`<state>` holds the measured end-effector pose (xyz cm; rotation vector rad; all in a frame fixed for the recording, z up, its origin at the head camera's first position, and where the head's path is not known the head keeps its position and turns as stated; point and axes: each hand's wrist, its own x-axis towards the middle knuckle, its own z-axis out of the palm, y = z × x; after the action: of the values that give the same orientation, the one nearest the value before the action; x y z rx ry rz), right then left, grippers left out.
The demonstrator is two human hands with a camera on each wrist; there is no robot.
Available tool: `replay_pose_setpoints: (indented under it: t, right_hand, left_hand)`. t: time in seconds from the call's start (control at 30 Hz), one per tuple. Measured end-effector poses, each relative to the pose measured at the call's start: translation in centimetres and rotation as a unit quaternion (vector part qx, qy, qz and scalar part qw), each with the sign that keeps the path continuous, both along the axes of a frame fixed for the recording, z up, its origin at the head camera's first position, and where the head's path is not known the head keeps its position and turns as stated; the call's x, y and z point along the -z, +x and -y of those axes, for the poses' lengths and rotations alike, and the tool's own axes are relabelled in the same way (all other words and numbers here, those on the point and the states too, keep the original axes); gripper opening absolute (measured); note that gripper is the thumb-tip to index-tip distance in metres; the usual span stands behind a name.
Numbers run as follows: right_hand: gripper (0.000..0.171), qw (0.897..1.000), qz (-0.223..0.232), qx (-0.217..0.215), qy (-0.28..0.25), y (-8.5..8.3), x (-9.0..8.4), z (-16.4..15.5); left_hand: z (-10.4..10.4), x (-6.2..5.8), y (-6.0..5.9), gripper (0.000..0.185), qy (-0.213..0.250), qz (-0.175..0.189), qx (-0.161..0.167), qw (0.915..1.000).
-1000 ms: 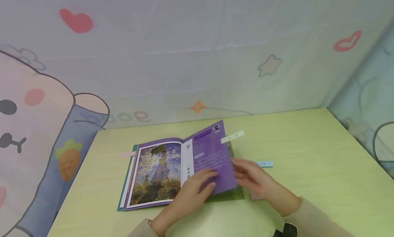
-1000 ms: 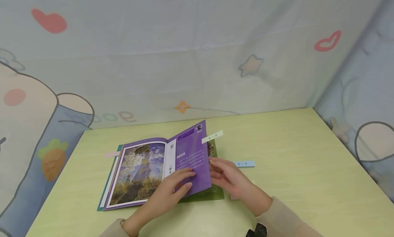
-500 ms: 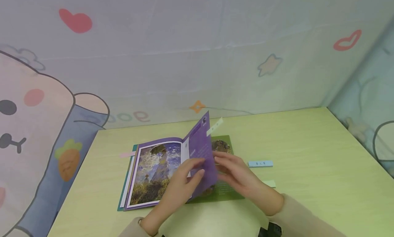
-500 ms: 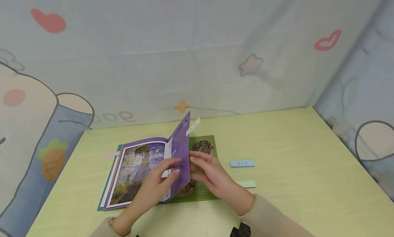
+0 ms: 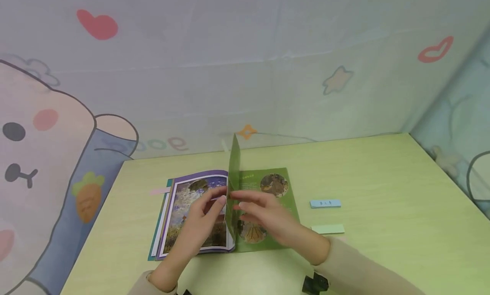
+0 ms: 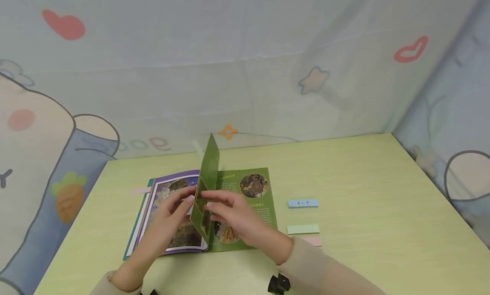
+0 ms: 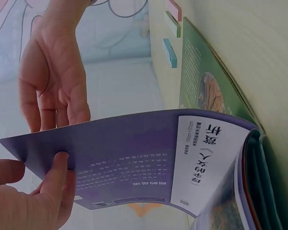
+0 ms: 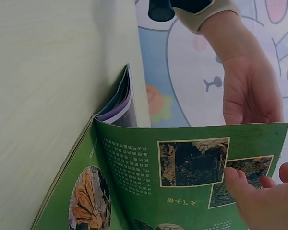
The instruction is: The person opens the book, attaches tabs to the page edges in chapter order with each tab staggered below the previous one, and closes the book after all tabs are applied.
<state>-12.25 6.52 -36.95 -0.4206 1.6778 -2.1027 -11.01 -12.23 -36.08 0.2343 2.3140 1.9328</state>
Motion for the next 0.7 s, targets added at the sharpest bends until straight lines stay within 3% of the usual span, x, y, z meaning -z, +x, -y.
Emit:
replay_pose_setpoints:
  t: [0.17,0.4,0.57,0.7]
  right_hand:
    - [0.04,0.998,-0.038,-0.013,0.042,0.1,0.1,0.9]
    - [0.038,0.987,-0.108,-0.03,0.115,0.3,0.4,1.9]
    - [0.037,0.973,-0.168,-0.051,0.152,0.5,0.6,3.1]
    - [0.036,0.948,-0.236,-0.067,0.201,0.6,0.8,4.1]
  left_hand:
    - [0.9,-0.5,0.1,0.037,0.023,0.04,-0.02,0.9987]
    - [2.0,-1.2,0.6,0.04,0.028,0.053,-0.036,0.9975]
    - [3.3,-1.2,0.7,0.042,-0.01,0.061,-0.077,0.9951]
    - [4.5,-0.9,0.7,0.042,-0.038,0.067,-0.099,0.9921]
